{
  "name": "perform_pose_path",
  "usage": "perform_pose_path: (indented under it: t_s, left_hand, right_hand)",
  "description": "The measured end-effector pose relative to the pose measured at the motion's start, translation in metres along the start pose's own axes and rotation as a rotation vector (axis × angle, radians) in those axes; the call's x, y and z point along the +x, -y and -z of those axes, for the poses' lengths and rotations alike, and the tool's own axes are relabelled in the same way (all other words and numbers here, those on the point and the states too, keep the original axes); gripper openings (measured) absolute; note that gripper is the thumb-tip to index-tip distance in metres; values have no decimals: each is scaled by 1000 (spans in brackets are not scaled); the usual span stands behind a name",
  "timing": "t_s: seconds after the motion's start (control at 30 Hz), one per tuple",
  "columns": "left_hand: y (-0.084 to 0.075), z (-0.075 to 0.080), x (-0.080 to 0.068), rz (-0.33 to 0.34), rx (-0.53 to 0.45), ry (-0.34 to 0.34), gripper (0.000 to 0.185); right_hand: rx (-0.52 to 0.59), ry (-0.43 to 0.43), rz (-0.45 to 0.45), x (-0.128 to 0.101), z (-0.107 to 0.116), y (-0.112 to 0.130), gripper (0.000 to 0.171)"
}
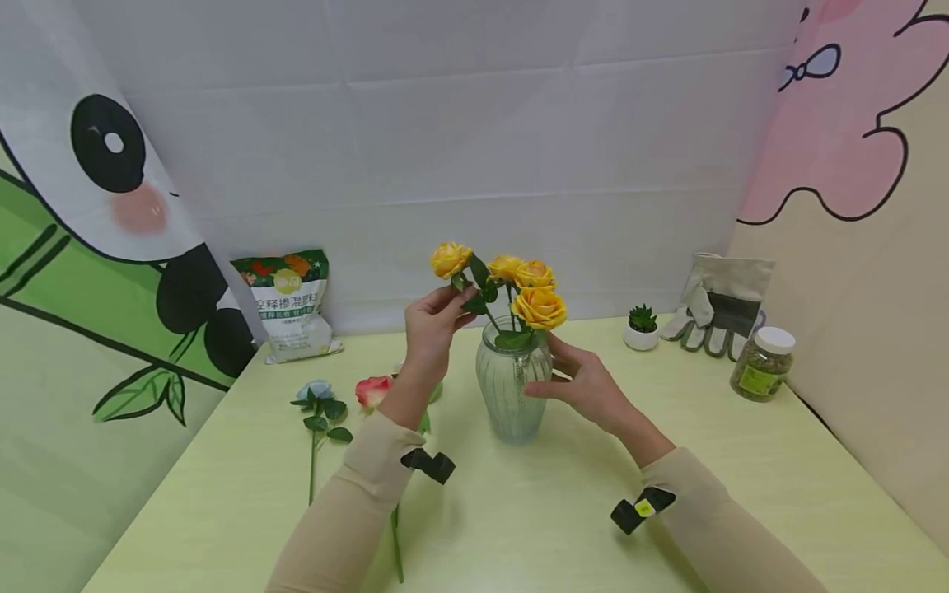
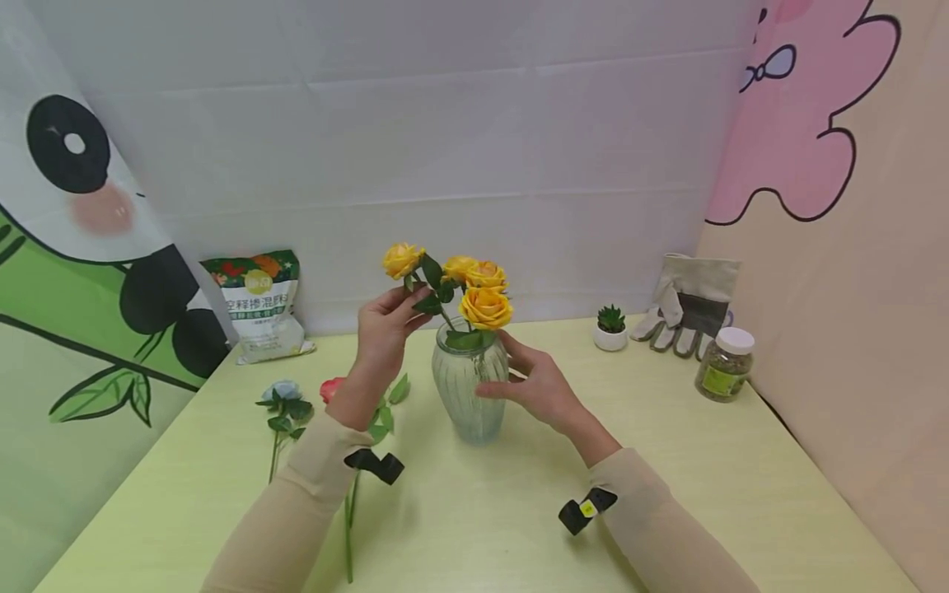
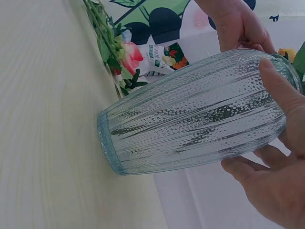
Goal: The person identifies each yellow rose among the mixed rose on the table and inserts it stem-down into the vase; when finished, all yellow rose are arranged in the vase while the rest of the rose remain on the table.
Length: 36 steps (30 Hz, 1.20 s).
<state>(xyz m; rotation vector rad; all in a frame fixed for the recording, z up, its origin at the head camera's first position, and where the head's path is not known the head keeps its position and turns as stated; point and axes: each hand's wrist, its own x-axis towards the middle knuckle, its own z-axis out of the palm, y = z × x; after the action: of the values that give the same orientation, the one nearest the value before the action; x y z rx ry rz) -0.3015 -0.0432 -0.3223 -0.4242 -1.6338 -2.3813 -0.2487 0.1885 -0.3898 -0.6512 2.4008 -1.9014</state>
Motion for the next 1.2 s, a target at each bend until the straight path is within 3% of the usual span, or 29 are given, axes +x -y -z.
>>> perform_pose_path:
  t_s: [0.33,0.53,0.67,0.8,0.97,1.07,1.2]
  left_hand:
    - [-3,0,1,35,-10,36,10]
    - [-3,0,2,13,-23,47,15]
    - [1,-2,1,13,24,83,9]
    - [5,-4,-1,26,89,114,18]
    - [8,-3,-3,43,82,129,18]
    - [9,-3,-3,54,92,131,21]
    - [10,-4,-4,116,147,95,28]
  right_hand:
    - [-5,-5,-2,0,0,-2,97]
    - [-6,-4,12,1,-1,-4,95]
    - [-8,-10,12,0,-2,-2,94]
    - [-9,-12,11,0,-2,-1,93]
    - [-11,-8,23,1,-2,0,92]
    - [-16,-11,27,1,-2,0,91]
    - [-32,-16,20,1,-2,-1,92]
